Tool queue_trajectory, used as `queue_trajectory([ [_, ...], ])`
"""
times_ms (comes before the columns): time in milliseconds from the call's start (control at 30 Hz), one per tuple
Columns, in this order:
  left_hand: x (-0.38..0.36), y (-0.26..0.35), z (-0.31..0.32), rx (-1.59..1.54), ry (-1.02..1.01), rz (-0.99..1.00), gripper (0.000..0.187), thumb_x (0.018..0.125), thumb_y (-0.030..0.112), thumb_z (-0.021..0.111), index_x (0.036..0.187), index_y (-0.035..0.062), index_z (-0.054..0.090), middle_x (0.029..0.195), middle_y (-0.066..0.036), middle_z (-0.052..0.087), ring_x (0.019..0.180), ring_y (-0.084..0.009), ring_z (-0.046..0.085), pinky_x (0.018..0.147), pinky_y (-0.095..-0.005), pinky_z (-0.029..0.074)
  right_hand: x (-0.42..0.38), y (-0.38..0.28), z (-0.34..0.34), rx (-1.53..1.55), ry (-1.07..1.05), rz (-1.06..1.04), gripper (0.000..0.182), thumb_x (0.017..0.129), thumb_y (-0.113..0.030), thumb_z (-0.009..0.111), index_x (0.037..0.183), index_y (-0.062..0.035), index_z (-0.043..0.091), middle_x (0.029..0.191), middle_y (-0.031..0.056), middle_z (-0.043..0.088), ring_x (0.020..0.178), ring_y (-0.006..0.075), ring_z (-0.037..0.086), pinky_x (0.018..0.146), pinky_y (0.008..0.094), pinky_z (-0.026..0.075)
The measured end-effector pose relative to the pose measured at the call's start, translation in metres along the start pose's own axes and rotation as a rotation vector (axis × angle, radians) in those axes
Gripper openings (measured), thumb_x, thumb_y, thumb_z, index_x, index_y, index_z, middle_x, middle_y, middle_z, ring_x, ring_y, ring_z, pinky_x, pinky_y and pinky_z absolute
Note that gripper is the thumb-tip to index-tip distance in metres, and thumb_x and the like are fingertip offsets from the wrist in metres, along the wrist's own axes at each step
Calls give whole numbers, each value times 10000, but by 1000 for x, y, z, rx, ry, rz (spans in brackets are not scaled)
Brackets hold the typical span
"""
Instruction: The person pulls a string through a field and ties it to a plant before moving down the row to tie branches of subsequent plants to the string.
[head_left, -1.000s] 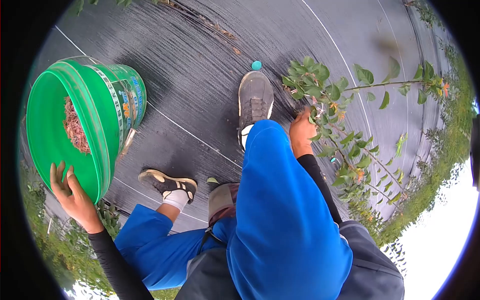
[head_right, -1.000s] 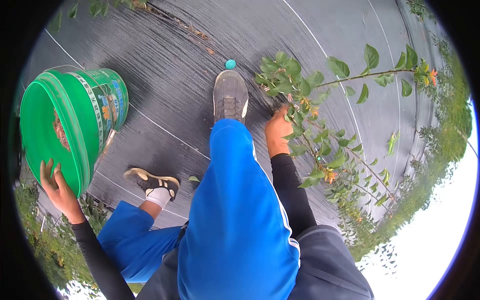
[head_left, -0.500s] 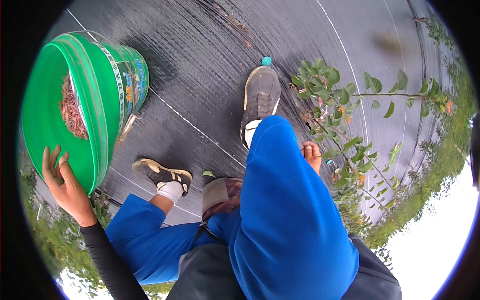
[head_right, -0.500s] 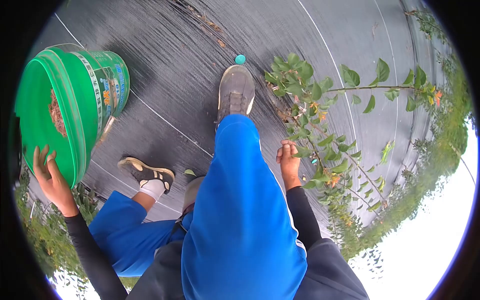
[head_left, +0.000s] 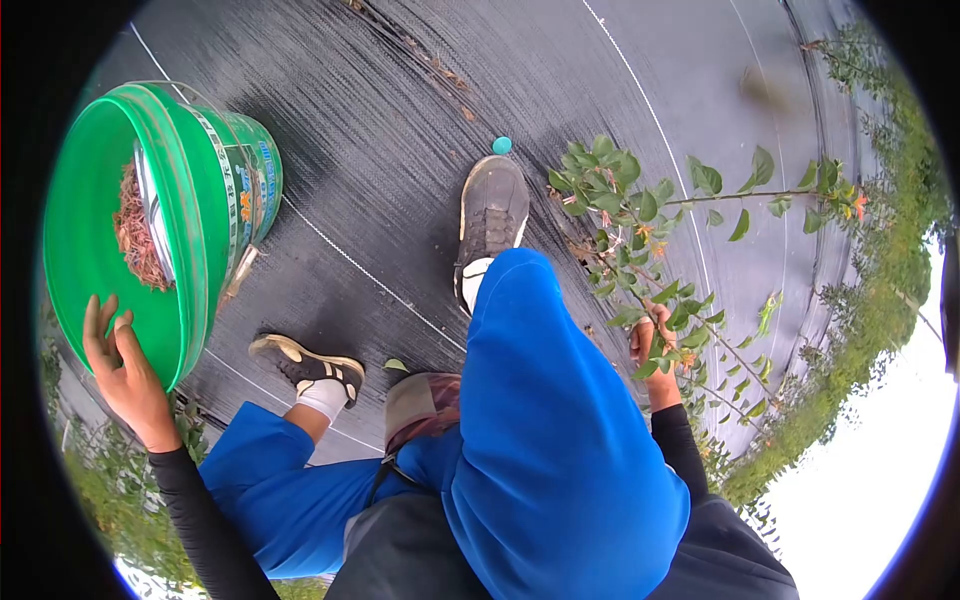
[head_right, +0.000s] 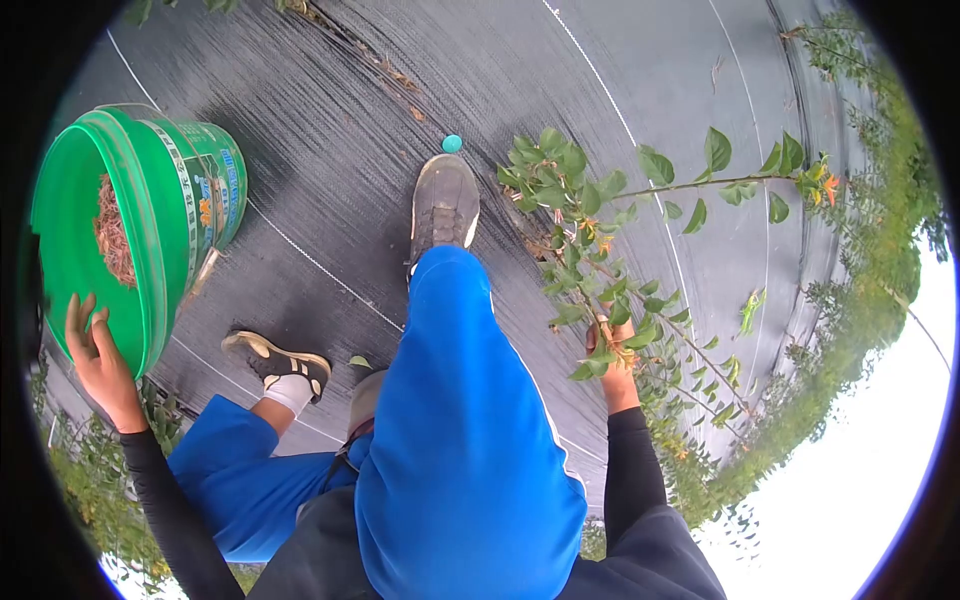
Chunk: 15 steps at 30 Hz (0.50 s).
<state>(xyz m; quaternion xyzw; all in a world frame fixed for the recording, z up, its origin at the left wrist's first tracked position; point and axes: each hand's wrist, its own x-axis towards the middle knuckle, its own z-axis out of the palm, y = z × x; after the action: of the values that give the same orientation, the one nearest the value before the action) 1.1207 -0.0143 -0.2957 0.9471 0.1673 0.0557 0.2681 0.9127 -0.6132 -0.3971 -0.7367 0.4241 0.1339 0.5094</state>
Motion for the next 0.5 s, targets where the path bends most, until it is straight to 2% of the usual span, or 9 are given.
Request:
queue_trajectory([
  [67, 1, 2, 0, 34, 3, -13, 384, 941, 134, 459, 1310, 30, 428, 1218, -130, 557, 1031, -196, 572, 864, -299, 434, 21, -5, -19, 100, -99, -4, 175, 915, -202, 522, 958, -34, 547, 602, 11, 486, 488, 91, 458, 413, 218, 346],
  [200, 0, 5, 1, 49, 0, -23, 382, 943, 146, 464, 1306, 30, 434, 1218, -134, 555, 1032, -196, 574, 867, -301, 434, 63, -54, -16, -27, -236, -43, 125, 910, -145, 534, 957, -54, 605, 683, -6, 550, 579, 56, 507, 494, 223, 395],
  [267, 0, 3, 0, 66, 2, -17, 376, 945, 146, 464, 1301, 29, 442, 1219, -136, 553, 1042, -201, 571, 880, -306, 432, 89, -62, -13, -467, -276, -218, 139, 874, -136, 552, 968, -54, 613, 713, 59, 605, 607, 157, 588, 518, 305, 443],
  [300, 1, 3, 1, 68, 6, -23, 376, 945, 146, 464, 1301, 29, 442, 1219, -136, 553, 1042, -201, 571, 880, -306, 432, 97, -68, -6, -470, -282, -221, 139, 874, -136, 552, 968, -54, 613, 713, 59, 605, 607, 157, 588, 518, 305, 443],
  [367, 1, 2, 0, 48, 12, -23, 367, 943, 142, 469, 1291, 29, 455, 1201, -128, 565, 1035, -187, 569, 862, -298, 440, 107, -78, 13, -1072, -161, -657, 180, 823, -142, 564, 985, -96, 627, 755, 136, 624, 656, 302, 616, 565, 410, 477],
  [400, 0, 3, 0, 54, 12, -29, 367, 943, 142, 469, 1291, 29, 455, 1201, -128, 565, 1035, -187, 569, 862, -298, 440, 114, -76, 16, -1072, -170, -659, 180, 823, -142, 564, 985, -96, 627, 755, 136, 624, 656, 302, 616, 565, 410, 477],
  [467, 0, 4, 1, 27, 12, -37, 365, 942, 139, 467, 1291, 31, 459, 1197, -128, 569, 1040, -190, 572, 868, -304, 441, 123, -76, 24, -1226, -338, -698, 271, 802, -168, 555, 1067, -181, 614, 812, 164, 621, 721, 369, 599, 618, 466, 484],
  [500, 1, 3, 1, 29, 10, -40, 365, 942, 139, 467, 1291, 31, 459, 1197, -128, 569, 1040, -190, 572, 868, -304, 441, 120, -84, 27, -1274, -377, -720, 364, 806, -167, 542, 1162, -237, 567, 806, 133, 633, 708, 341, 611, 612, 459, 485],
])
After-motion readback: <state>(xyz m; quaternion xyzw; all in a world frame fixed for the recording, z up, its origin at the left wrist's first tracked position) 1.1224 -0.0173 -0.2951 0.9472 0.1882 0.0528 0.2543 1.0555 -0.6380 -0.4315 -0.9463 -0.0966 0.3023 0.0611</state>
